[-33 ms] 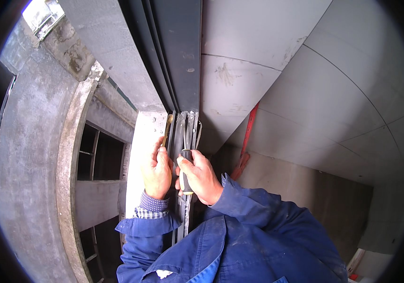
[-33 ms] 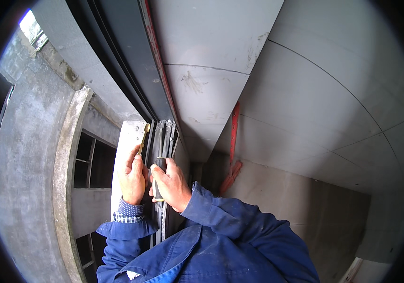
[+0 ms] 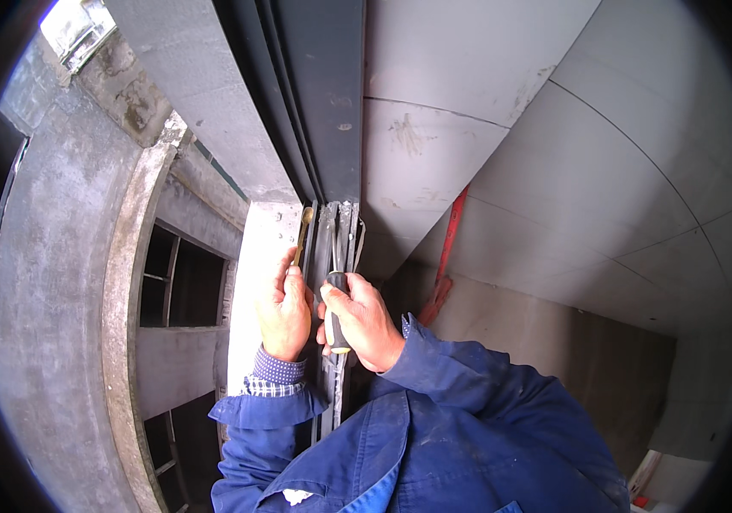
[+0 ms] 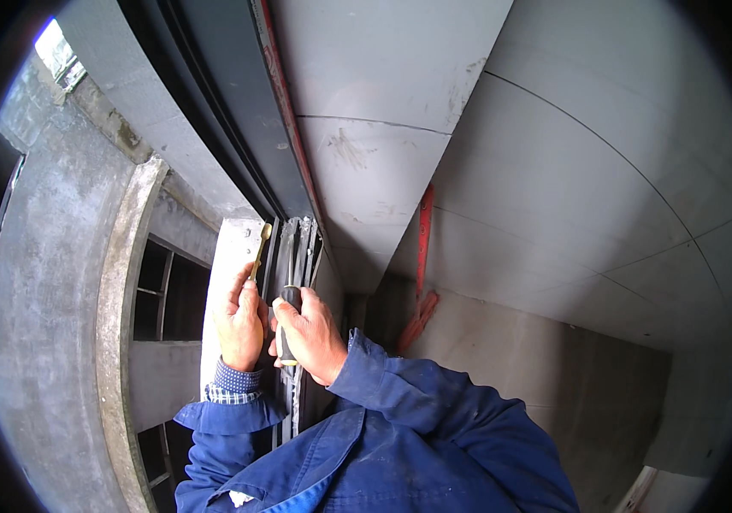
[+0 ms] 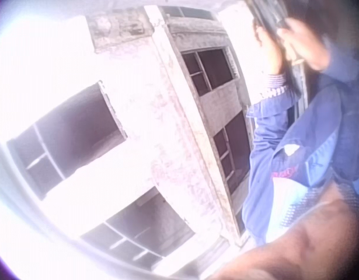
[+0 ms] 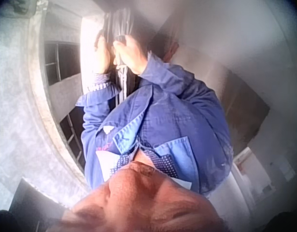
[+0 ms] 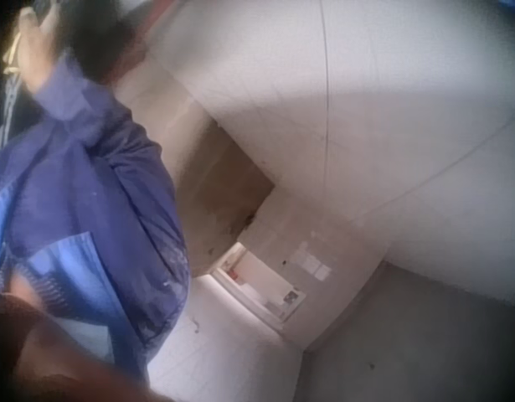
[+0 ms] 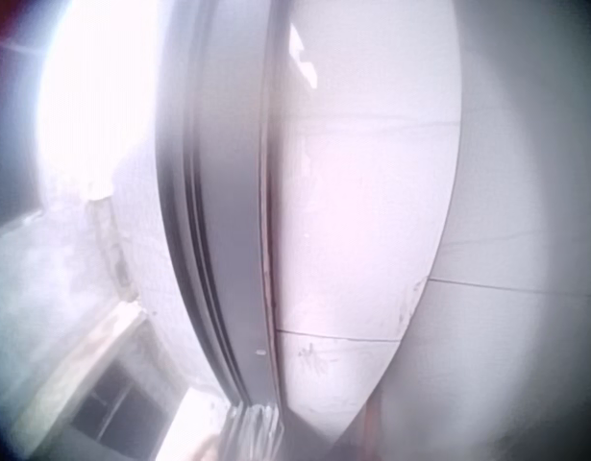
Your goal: The person uses a screwdriver to tighten screws along a window frame, then sweeps the floor with a broom. The work occurs in a room with tiled walls and a concrete floor.
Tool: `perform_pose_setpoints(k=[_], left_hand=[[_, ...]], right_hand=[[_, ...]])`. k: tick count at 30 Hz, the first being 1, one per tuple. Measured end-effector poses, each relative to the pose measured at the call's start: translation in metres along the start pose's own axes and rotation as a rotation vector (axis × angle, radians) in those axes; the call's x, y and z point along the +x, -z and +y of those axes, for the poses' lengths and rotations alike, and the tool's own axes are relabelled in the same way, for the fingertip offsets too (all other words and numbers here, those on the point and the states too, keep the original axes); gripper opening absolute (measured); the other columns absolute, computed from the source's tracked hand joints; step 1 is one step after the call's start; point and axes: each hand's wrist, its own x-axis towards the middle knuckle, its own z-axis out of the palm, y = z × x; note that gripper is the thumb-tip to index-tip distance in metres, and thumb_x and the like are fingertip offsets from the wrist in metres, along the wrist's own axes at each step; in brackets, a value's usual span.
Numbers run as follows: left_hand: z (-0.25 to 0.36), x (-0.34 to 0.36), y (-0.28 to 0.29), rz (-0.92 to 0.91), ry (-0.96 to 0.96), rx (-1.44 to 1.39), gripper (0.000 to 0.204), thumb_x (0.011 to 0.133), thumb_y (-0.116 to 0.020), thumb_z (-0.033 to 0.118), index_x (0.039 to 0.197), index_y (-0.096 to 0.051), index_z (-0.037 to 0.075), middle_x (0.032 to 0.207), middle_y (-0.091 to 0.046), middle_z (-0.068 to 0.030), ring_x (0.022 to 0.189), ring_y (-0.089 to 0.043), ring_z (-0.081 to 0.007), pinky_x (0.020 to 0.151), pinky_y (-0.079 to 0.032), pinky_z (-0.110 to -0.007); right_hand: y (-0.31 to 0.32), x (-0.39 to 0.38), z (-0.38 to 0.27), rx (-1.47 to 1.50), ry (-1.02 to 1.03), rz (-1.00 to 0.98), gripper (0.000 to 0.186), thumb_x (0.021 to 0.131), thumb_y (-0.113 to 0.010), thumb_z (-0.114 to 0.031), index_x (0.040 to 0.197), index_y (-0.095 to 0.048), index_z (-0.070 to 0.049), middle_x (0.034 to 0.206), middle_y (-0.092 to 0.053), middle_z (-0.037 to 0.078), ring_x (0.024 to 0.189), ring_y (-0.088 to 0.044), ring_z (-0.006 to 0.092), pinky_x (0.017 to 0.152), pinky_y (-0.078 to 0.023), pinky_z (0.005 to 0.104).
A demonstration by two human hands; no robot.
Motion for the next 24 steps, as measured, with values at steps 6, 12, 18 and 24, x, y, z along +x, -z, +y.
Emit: perform_pose_setpoints(k=[6, 12, 18, 24], left_hand=[[0.011, -0.003, -0.002, 0.063, 0.024, -0.049, 0.041, 0.11, -0.05, 0.016, 0.148, -0.054, -0.001, 0.063, -0.051, 0.0028, 0.05, -0.043, -0.0041, 0.047, -0.036, -0.023], [0.016, -0.001, 0.003, 0.151, 0.062, -0.21, 0.043, 0.11, -0.049, 0.017, 0.149, -0.052, -0.002, 0.056, -0.049, 0.0006, 0.043, -0.037, -0.0061, 0.041, -0.03, -0.024], [0.015, 0.001, 0.002, 0.193, 0.017, -0.3, 0.042, 0.105, -0.052, 0.011, 0.142, -0.056, -0.008, 0.057, -0.051, -0.0007, 0.041, -0.037, -0.0065, 0.039, -0.029, -0.024], [0.013, 0.001, 0.002, 0.146, -0.002, -0.235, 0.043, 0.105, -0.052, 0.012, 0.143, -0.056, -0.008, 0.056, -0.051, -0.0004, 0.04, -0.036, -0.0061, 0.039, -0.028, -0.024]], right_hand=[[-0.003, -0.004, 0.0, 0.203, -0.058, 0.001, 0.026, 0.109, -0.056, -0.029, 0.114, -0.048, -0.005, 0.092, -0.061, 0.009, 0.064, -0.068, 0.0212, 0.052, -0.058, 0.0376], [-0.003, -0.001, 0.005, 0.3, -0.046, -0.007, 0.025, 0.108, -0.056, -0.028, 0.107, -0.05, -0.004, 0.09, -0.061, 0.009, 0.065, -0.069, 0.0228, 0.053, -0.058, 0.0387], [-0.014, 0.031, -0.007, 0.202, 0.004, 0.105, 0.021, 0.105, -0.057, -0.025, 0.106, -0.05, -0.005, 0.086, -0.059, 0.01, 0.06, -0.066, 0.0236, 0.047, -0.054, 0.0402], [-0.007, 0.032, 0.003, 0.139, 0.022, 0.094, 0.02, 0.106, -0.056, -0.025, 0.107, -0.049, -0.006, 0.086, -0.059, 0.009, 0.058, -0.064, 0.0211, 0.044, -0.053, 0.0375]])
